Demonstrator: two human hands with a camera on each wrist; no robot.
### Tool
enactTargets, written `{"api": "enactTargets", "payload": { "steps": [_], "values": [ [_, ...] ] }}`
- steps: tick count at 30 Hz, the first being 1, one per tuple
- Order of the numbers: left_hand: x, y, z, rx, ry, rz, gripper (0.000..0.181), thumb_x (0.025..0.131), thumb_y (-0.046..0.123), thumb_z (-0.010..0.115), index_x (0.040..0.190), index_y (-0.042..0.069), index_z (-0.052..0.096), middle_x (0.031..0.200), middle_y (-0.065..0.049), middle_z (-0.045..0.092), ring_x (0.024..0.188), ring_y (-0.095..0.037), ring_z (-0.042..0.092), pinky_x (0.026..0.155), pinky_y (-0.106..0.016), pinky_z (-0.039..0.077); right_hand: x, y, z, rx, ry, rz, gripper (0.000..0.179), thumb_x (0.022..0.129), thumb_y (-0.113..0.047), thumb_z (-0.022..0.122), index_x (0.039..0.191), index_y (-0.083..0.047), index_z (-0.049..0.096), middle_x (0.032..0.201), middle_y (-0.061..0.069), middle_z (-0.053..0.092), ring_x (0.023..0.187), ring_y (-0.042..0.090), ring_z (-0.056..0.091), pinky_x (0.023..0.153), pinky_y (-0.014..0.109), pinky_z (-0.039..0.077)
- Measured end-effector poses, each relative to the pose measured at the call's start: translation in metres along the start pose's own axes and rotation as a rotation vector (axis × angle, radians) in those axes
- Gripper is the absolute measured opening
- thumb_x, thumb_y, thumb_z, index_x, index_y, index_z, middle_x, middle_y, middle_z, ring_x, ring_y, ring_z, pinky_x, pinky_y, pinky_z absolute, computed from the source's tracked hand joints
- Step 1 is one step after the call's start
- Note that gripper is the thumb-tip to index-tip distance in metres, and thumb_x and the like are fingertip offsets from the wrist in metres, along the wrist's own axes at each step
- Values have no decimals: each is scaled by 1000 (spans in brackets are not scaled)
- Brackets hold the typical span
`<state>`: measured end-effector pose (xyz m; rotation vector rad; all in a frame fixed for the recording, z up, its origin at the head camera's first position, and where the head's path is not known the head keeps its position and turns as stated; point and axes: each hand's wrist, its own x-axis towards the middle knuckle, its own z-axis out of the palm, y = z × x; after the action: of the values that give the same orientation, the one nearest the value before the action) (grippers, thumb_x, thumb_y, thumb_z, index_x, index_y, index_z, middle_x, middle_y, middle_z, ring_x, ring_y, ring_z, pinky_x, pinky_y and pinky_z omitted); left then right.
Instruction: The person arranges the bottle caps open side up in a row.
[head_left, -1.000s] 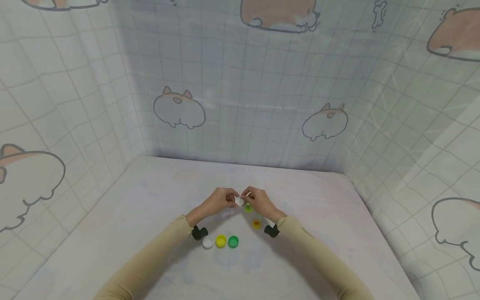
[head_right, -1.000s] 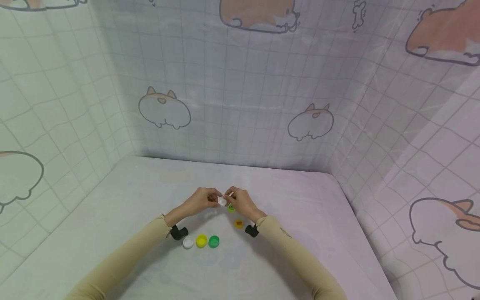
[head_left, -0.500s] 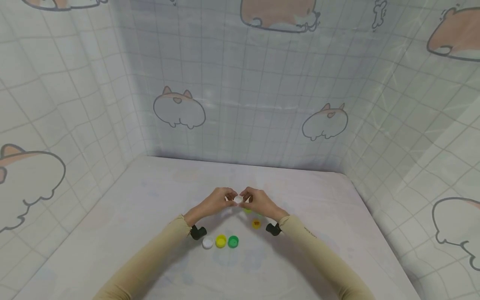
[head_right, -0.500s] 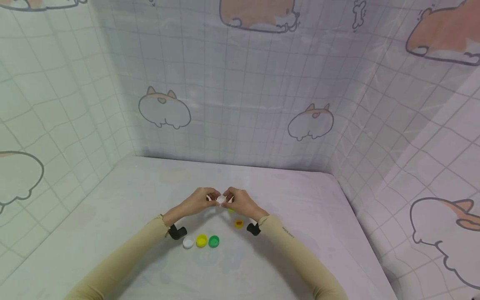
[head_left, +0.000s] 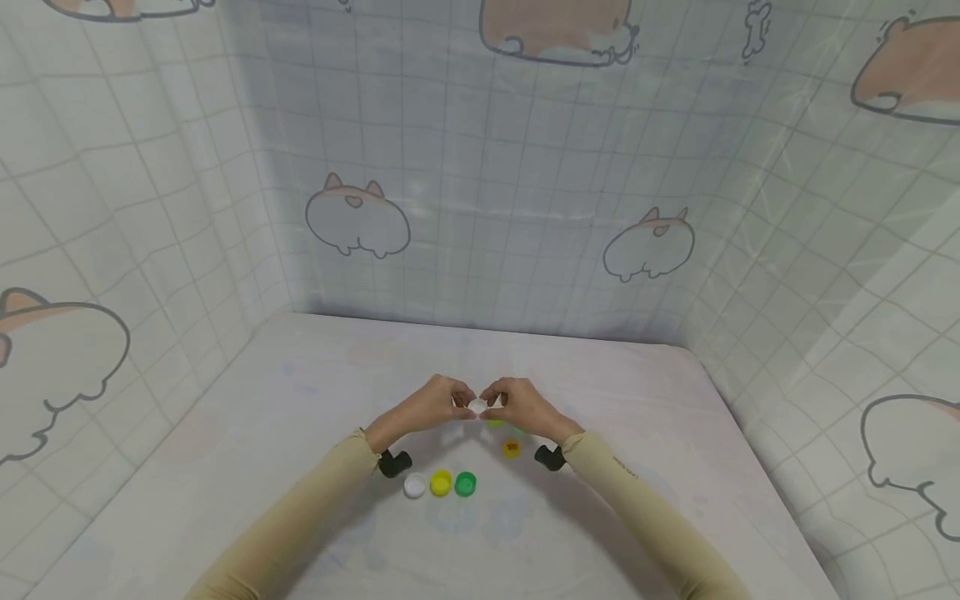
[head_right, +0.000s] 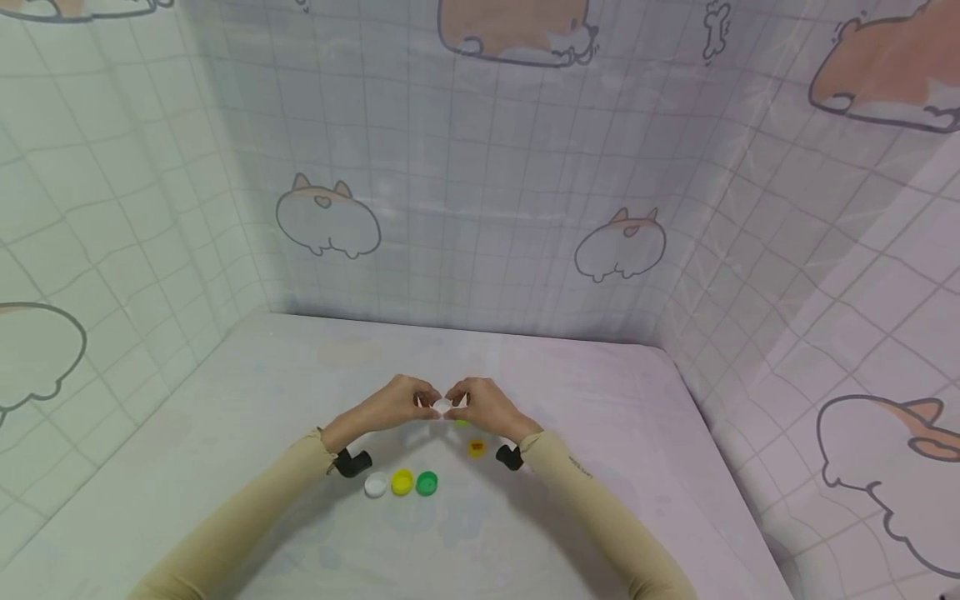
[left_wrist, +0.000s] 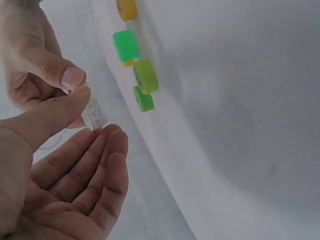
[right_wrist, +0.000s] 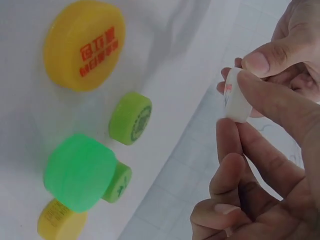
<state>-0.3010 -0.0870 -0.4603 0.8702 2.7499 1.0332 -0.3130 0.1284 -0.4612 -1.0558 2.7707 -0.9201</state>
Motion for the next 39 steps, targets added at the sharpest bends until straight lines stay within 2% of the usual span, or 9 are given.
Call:
{"api": "enactTargets", "payload": {
  "steps": [5,19,26,33,39],
  "values": [
    [-1,4,0,-9,-25,13,23,85,21,75,103,7,73,89,-1,73,78,-8,64,68,-24,52,-3,-3,-5,-6,-11,1,29,81,-26,78,106,-13,73,93,-6,69,76,8,55,66,22,47],
    [-1,19,-2,-3,-16,59,25,83,25,76,101,8,73,89,-1,72,78,-8,63,68,-22,52,-18,-8,-20,26,-13,-37,27,81,-26,78,105,-15,73,97,-7,70,78,10,55,67,23,47],
    [-2,27,-1,-10,-47,82,24,83,24,77,101,8,73,88,-1,71,78,-9,63,68,-22,52,-27,-6,-22,17,-30,-42,27,81,-30,78,105,-18,73,92,-13,68,81,12,56,70,23,47],
    [-5,35,2,1,-64,81,24,82,24,77,100,9,71,89,2,69,82,-10,62,73,-24,52,-34,-9,-25,-3,-52,-62,24,81,-31,78,101,-20,72,94,-15,68,80,13,57,69,23,47],
    [-11,41,9,34,-93,73,20,82,26,78,97,15,70,89,8,66,85,-11,61,74,-23,50,-42,-13,-25,-2,-97,-49,22,81,-26,79,101,-19,72,88,-12,66,78,11,57,68,22,47]
  ]
}}
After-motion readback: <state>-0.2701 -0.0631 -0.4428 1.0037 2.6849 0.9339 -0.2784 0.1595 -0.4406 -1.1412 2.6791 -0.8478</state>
